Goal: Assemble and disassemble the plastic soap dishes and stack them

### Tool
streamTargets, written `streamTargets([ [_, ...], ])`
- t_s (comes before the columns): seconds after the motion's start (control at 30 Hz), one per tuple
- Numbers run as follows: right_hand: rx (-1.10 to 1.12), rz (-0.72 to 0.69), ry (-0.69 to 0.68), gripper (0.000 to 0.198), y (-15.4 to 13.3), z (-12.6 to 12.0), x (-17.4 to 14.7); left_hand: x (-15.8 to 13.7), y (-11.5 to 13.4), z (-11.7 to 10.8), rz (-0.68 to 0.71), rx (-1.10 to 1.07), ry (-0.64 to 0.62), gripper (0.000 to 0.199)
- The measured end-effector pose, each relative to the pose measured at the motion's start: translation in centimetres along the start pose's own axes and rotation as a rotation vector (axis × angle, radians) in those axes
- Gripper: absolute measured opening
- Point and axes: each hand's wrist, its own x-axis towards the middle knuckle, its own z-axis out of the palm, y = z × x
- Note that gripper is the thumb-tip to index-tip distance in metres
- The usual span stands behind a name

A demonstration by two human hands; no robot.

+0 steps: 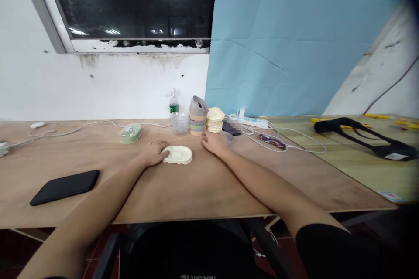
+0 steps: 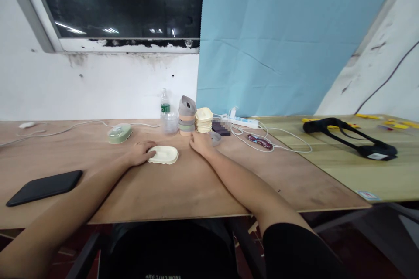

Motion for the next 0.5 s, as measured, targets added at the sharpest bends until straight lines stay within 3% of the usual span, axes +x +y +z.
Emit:
streamTargets([
  [0.2,0.007,-0.418,0.043,0.023,-3.4,-0.7,-1.4,-0.1,1.1,-0.3,-0.117,0.102,0.049,0.051],
  [0.37,0.092,-0.703,0.295,0.026,-4.6,-0.5,-1.6,-0.1,1.3,0.0,-0.172,0.134,0.075,0.058],
  [0.5,0.188,-0.887,0.495,0.029,-4.0,-0.4,-1.5,-0.1,1.0,0.2,-0.177,-0.012,0.167,0.066],
])
